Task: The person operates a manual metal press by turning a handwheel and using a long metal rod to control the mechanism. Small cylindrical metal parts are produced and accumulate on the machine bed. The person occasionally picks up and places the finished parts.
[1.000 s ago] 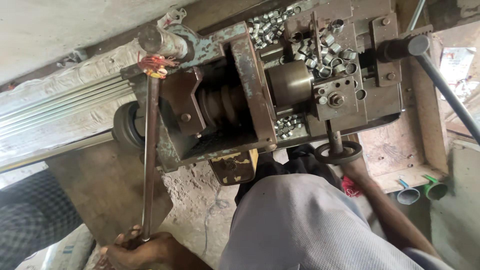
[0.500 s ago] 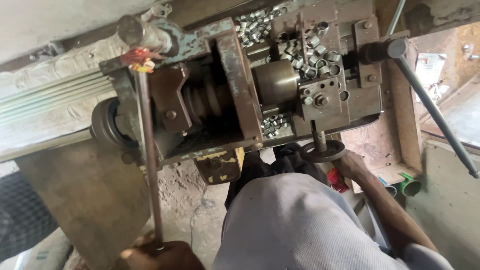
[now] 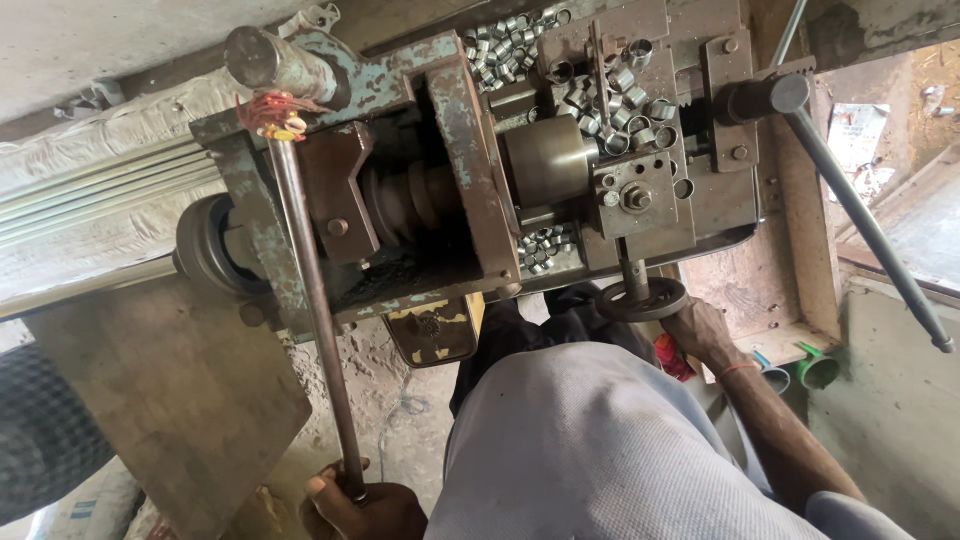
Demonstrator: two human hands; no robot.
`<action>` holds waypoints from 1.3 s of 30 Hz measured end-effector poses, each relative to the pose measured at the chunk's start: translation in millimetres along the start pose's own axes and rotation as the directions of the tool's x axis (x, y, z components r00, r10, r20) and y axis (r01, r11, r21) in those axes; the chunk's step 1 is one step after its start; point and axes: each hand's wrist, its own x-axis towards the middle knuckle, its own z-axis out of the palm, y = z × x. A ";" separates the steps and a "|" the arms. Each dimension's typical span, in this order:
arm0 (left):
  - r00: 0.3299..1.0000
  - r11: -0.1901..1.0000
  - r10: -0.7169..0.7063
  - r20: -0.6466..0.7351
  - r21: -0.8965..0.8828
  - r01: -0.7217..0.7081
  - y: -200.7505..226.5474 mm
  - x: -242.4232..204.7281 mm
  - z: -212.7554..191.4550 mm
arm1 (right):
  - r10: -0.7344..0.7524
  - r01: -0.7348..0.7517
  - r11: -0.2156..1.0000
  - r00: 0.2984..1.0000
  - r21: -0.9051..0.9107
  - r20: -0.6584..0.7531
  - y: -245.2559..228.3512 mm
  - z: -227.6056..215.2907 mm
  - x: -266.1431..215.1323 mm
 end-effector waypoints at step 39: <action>0.236 0.017 -0.634 0.736 -0.292 0.956 -41.7 7.7 4.7 | -0.012 0.000 0.968 0.999 0.252 0.048 -15.3 -35.1 -17.7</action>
